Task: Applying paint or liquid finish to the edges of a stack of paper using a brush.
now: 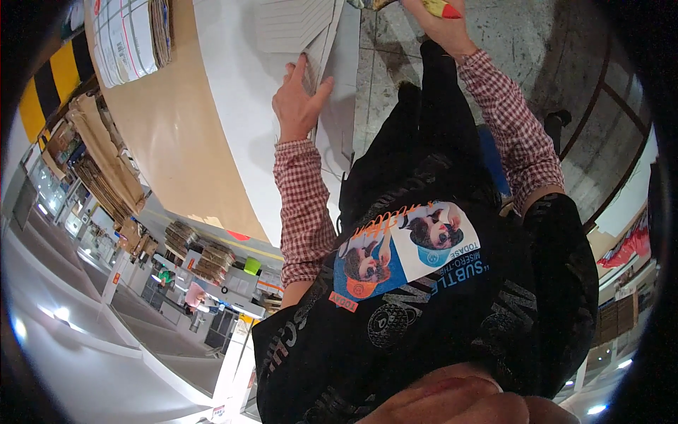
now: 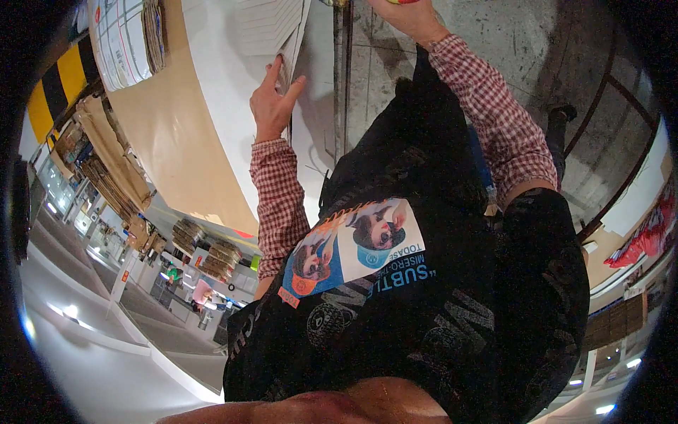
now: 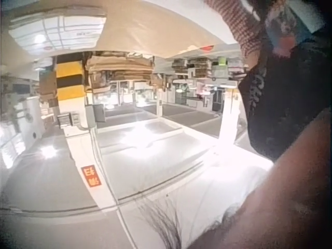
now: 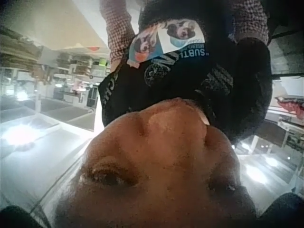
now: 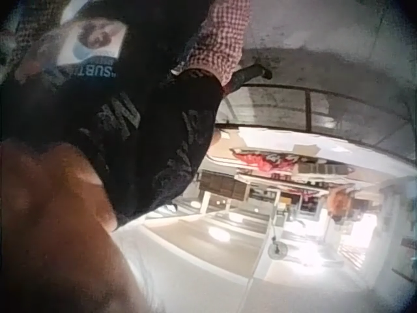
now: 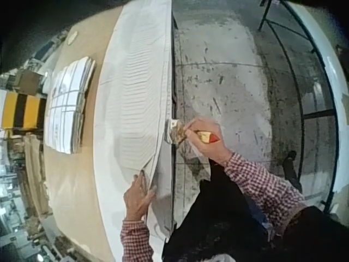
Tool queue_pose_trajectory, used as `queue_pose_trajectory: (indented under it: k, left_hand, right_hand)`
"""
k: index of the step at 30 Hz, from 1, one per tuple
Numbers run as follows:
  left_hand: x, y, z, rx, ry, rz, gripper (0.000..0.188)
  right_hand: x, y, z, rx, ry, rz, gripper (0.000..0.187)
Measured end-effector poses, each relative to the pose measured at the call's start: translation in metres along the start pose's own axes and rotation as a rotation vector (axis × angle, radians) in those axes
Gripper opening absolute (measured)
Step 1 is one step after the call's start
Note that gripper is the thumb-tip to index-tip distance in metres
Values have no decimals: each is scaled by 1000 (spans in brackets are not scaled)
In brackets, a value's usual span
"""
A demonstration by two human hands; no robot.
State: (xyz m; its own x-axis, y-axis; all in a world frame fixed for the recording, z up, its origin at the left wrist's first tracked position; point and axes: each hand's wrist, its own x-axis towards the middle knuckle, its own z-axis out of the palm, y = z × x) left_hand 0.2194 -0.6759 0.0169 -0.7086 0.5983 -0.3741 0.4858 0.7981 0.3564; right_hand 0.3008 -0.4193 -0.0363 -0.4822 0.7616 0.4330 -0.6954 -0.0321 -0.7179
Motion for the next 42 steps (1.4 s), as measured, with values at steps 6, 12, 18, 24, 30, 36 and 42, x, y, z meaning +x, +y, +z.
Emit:
queue_pose_trajectory:
  k: [6, 12, 18, 24, 30, 36, 42]
  left_hand:
    - [0, 1, -6, -31, -14, -23, 74]
    - [5, 7, 0, 99, -14, 37, 75]
    - [1, 21, 42, 202, 168, -56, 87]
    - [-40, 23, 90, 193, 332, -156, 109]
    - [-45, -2, 52, 157, 199, -37, 95]
    - [-36, -9, 5, 4, -10, -9, 73]
    - [-36, -17, 3, 4, 39, 14, 69]
  right_hand:
    - [-11, -38, -11, -605, -288, 236, 13]
    - [-7, -39, -4, -585, -312, 240, 13]
    - [-29, -58, -3, -646, -339, 251, 13]
    - [-41, -65, -19, -638, -282, 250, 12]
    - [-57, -22, -15, 39, -43, -126, 10]
    - [-28, -43, 2, -547, -268, 119, 8]
    - [-55, -45, 1, -567, -319, 245, 9]
